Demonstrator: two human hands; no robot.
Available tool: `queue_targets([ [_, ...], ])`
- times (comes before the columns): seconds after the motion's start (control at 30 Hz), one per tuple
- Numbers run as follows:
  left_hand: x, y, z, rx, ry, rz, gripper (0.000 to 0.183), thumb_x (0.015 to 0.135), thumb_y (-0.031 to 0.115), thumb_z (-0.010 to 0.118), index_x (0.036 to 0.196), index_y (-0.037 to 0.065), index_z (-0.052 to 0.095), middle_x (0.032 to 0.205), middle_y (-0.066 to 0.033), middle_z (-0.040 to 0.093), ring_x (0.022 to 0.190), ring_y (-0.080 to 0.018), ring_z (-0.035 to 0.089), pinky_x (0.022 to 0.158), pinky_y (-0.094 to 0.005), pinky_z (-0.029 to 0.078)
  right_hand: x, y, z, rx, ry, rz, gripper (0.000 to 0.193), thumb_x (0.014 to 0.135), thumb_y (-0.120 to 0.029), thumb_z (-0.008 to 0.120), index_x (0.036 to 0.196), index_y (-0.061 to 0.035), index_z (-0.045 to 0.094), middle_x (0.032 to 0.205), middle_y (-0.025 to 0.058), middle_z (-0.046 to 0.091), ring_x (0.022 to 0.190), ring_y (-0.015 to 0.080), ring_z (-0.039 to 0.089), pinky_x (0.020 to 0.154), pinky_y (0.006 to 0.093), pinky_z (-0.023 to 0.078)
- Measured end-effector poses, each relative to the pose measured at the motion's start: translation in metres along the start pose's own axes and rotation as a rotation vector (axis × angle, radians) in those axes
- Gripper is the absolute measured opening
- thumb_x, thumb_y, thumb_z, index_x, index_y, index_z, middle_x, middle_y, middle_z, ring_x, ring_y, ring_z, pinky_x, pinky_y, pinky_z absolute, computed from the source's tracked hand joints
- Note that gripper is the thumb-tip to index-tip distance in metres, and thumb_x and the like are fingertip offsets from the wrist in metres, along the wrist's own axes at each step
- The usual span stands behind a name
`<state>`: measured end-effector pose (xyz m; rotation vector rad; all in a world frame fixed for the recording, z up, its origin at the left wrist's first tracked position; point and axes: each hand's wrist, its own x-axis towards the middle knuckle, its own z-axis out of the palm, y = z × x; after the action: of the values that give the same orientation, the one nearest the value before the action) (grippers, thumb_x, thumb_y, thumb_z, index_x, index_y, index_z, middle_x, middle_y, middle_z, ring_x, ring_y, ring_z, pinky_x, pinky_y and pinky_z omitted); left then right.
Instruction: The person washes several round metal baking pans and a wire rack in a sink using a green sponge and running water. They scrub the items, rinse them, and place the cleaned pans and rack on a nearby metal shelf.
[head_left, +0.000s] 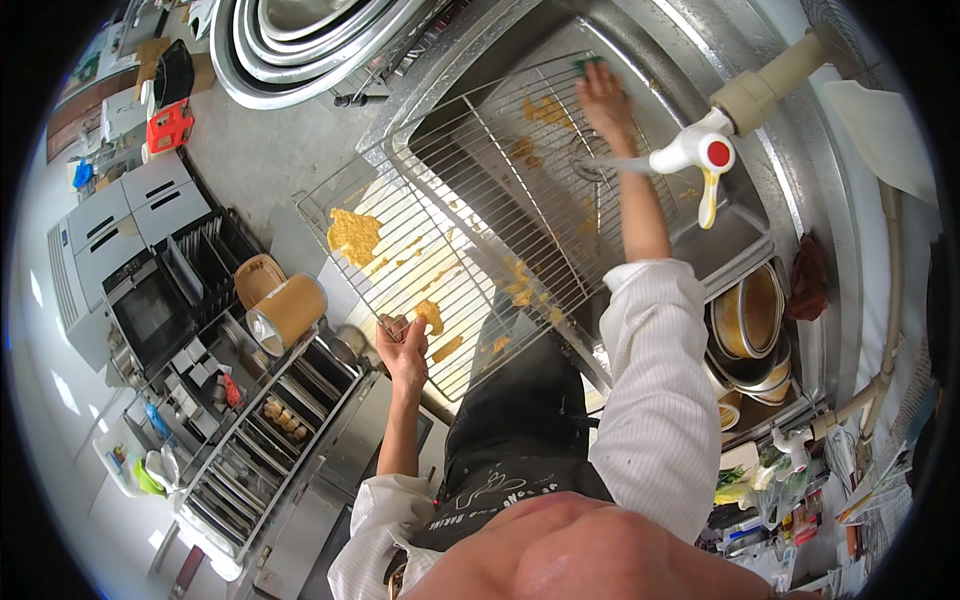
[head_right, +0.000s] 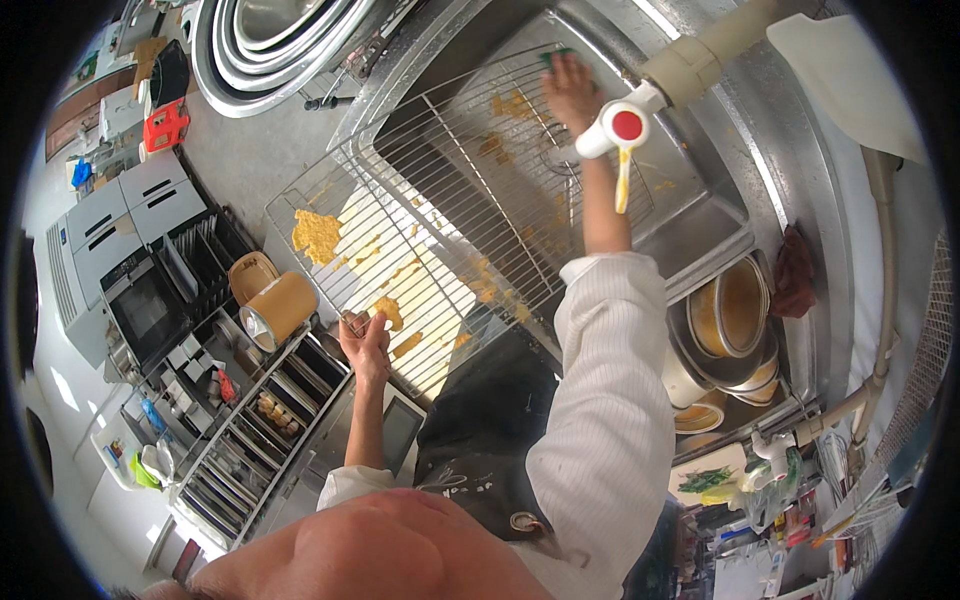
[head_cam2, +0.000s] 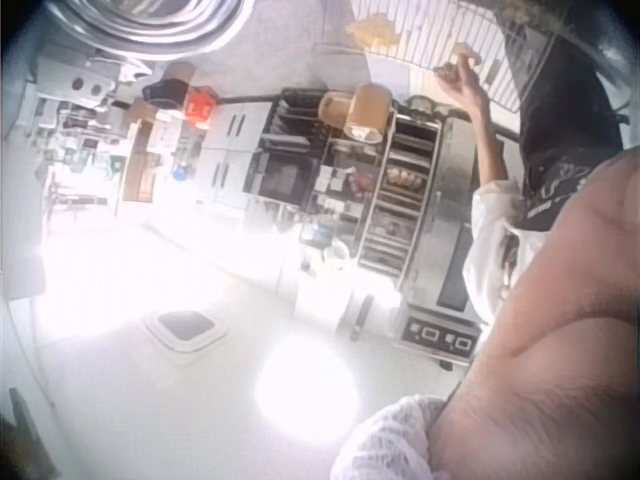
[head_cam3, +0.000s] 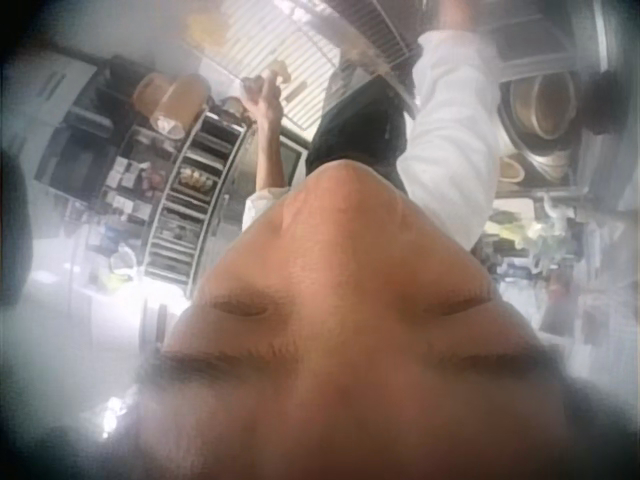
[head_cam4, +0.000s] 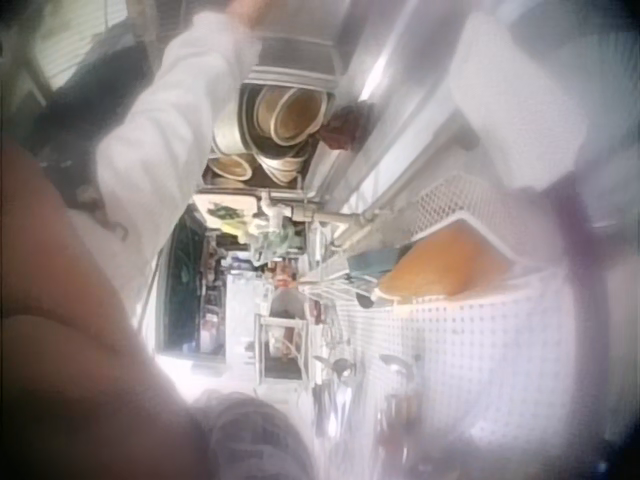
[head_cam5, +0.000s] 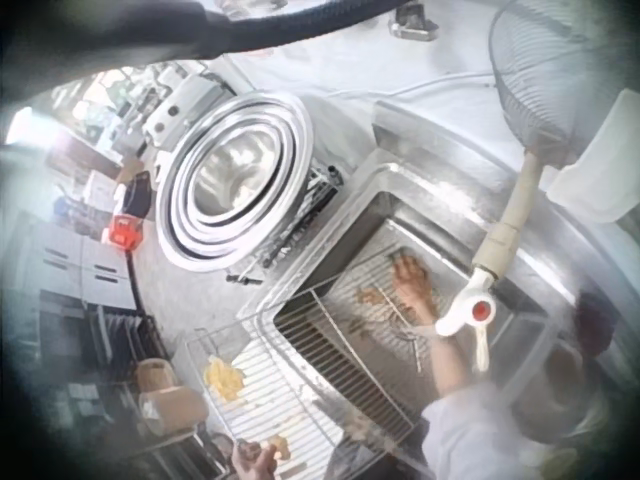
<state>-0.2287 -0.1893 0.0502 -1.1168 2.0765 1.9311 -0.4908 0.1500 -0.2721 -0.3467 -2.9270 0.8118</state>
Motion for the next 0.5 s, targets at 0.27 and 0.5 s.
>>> queue_targets([
  [0.27, -0.004, 0.003, -0.012, -0.036, -0.009, -0.029, 0.037, 0.087, -0.006, 0.064, 0.081, 0.015, 0.034, 0.068, 0.0064, 0.036, 0.048, -0.0018, 0.025, 0.039, -0.0208, 0.021, -0.11, -0.147, -0.074, 0.501, 0.108, -0.5, 0.033, 0.087, -0.014, 0.067, 0.12, -0.0109, 0.065, 0.121, 0.0113, 0.065, 0.109, 0.029, 0.063, 0.087, 0.0412, 0.053],
  [0.5, 0.004, 0.028, 0.005, -0.028, -0.104, 0.044, 0.04, 0.086, -0.001, 0.069, 0.08, 0.015, 0.033, 0.066, 0.0059, 0.036, 0.049, -0.0029, 0.03, 0.041, -0.0215, 0.024, -0.068, -0.067, -0.105, 1.664, -0.342, 0.943, 0.041, 0.097, -0.042, 0.053, 0.125, -0.0131, 0.057, 0.111, 0.0142, 0.066, 0.096, 0.028, 0.062, 0.078, 0.0443, 0.052],
])
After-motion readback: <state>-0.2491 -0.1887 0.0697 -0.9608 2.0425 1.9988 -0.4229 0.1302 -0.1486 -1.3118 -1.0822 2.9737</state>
